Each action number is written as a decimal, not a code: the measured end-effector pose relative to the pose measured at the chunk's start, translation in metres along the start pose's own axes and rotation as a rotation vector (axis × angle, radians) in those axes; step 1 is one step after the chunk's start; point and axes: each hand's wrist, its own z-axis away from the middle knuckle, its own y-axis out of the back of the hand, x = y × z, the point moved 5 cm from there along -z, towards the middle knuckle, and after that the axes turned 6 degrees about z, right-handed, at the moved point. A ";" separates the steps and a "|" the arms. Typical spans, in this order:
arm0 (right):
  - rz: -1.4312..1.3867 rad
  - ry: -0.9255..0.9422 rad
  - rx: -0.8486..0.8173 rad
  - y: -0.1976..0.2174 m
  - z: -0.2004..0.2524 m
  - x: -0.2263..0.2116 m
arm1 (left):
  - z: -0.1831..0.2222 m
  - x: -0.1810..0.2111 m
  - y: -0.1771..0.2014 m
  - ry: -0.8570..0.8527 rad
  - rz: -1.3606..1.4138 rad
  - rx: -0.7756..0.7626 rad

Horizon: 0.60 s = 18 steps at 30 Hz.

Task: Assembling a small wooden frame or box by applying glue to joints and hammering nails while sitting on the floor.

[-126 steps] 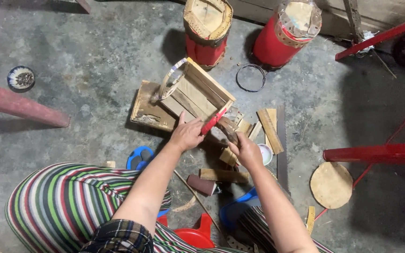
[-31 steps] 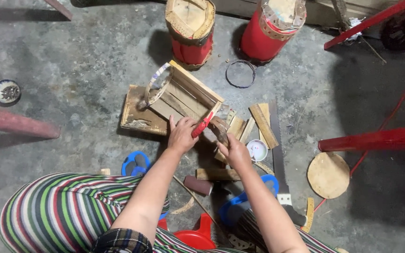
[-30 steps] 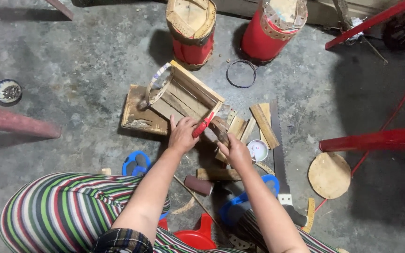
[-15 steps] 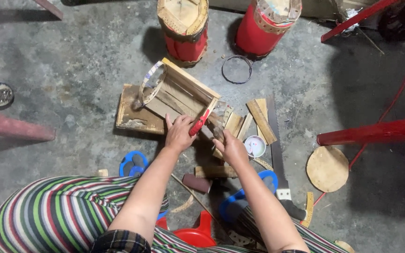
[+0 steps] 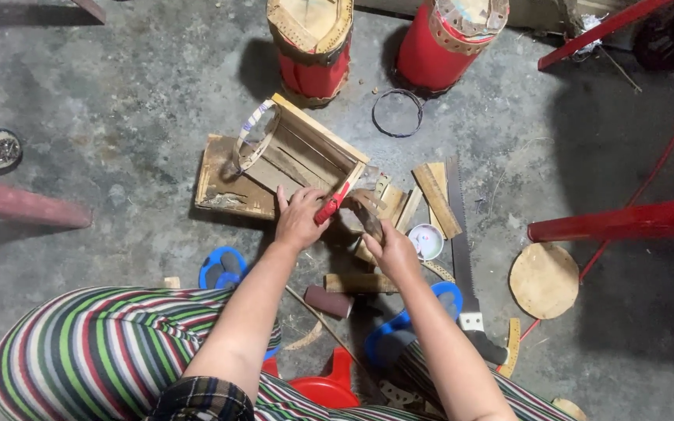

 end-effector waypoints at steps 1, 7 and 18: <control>0.001 -0.002 -0.002 -0.003 0.000 0.000 | 0.002 0.000 -0.002 0.001 0.002 -0.002; -0.023 0.034 0.034 -0.018 -0.014 0.003 | 0.001 0.006 0.007 0.023 -0.022 -0.030; 0.149 0.171 0.204 -0.020 -0.006 -0.004 | 0.002 0.001 0.003 0.056 0.001 -0.092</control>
